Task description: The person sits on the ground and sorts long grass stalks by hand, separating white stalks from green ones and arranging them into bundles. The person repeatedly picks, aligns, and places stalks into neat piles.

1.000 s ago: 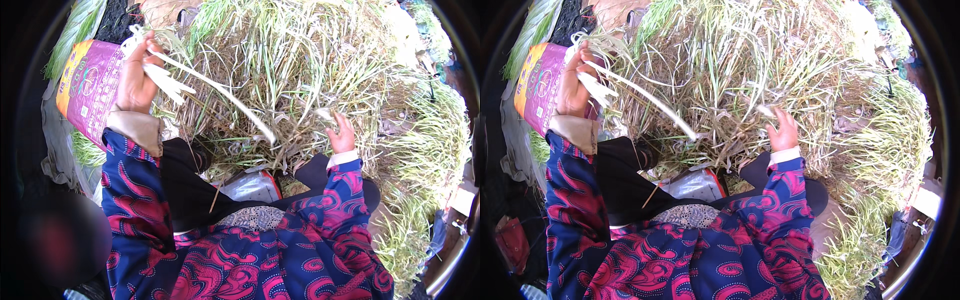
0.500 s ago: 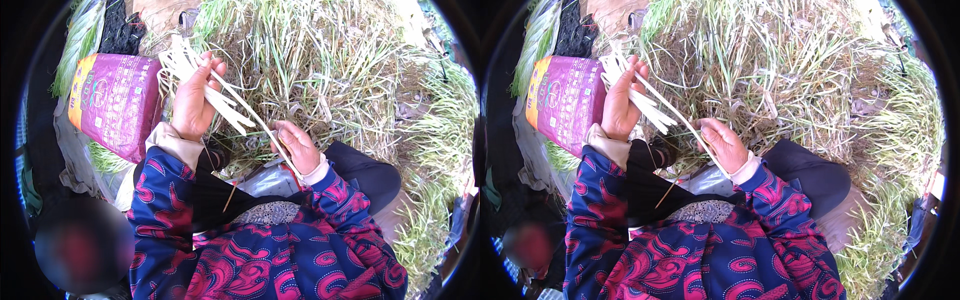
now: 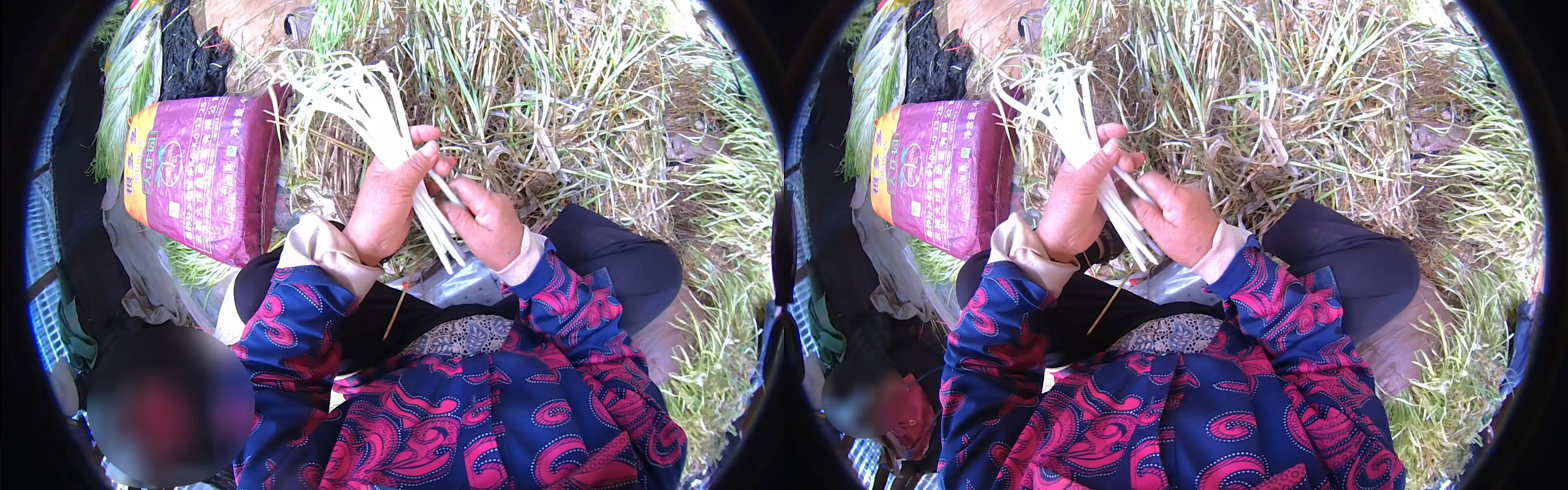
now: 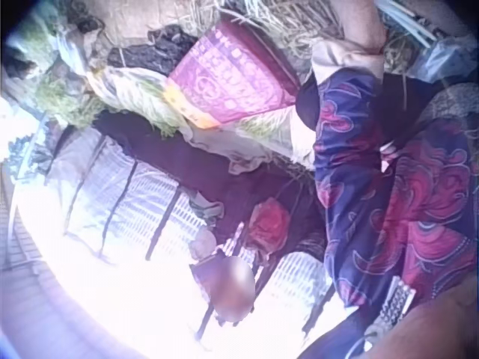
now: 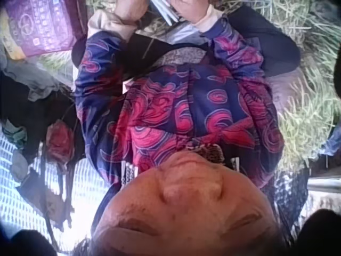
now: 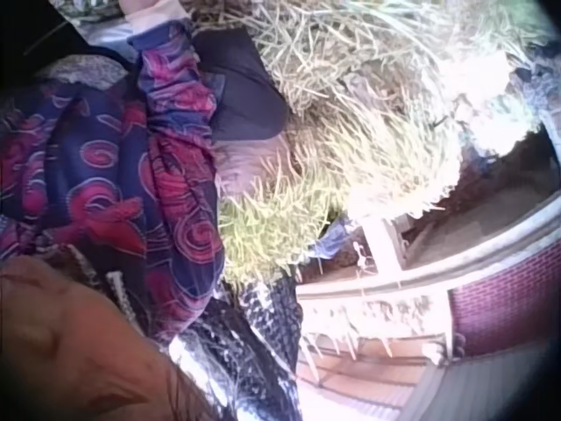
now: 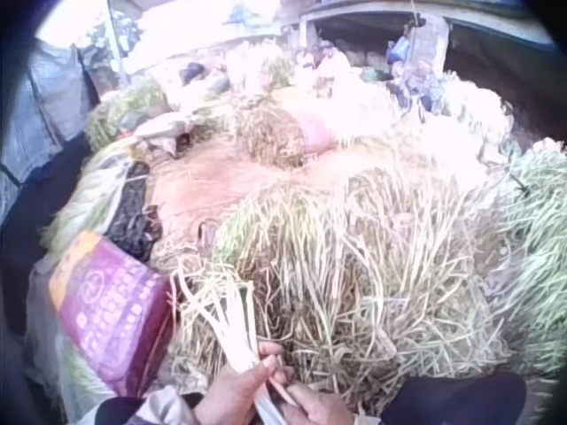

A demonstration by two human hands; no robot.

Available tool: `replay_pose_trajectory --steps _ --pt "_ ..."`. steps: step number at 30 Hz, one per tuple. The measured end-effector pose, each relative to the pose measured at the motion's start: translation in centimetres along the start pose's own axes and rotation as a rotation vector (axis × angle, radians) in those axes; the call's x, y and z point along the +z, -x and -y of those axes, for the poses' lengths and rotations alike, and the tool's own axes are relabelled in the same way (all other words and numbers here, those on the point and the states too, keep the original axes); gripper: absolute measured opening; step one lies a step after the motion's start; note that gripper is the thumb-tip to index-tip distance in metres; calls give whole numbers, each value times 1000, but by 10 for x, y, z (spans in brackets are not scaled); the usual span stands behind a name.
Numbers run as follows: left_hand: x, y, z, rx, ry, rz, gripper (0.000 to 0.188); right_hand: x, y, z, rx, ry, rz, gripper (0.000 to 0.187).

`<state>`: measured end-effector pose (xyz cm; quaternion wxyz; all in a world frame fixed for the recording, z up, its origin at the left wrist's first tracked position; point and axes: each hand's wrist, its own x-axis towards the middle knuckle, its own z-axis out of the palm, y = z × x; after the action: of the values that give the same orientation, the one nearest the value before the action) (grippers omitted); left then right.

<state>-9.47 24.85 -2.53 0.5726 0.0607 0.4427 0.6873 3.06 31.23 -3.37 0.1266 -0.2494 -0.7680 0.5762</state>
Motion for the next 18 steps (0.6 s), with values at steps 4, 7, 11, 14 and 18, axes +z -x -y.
replay_pose_trajectory --steps 4,7,11,14,18 --pt "-2 -12 -5 47 83 -130 13 -5 7 -41 65 192 371 17" --pt "-4 -7 -39 103 122 -130 13 -16 4 -120 229 245 85 27" --pt "-2 -9 -57 368 -111 -22 18 -86 -38 -145 476 -632 -748 9" --pt "2 -8 -53 341 -145 19 16 -117 -50 -178 367 -838 -959 10" --pt "-8 -17 -31 -58 32 -112 16 -109 -55 -195 771 -123 -588 44"
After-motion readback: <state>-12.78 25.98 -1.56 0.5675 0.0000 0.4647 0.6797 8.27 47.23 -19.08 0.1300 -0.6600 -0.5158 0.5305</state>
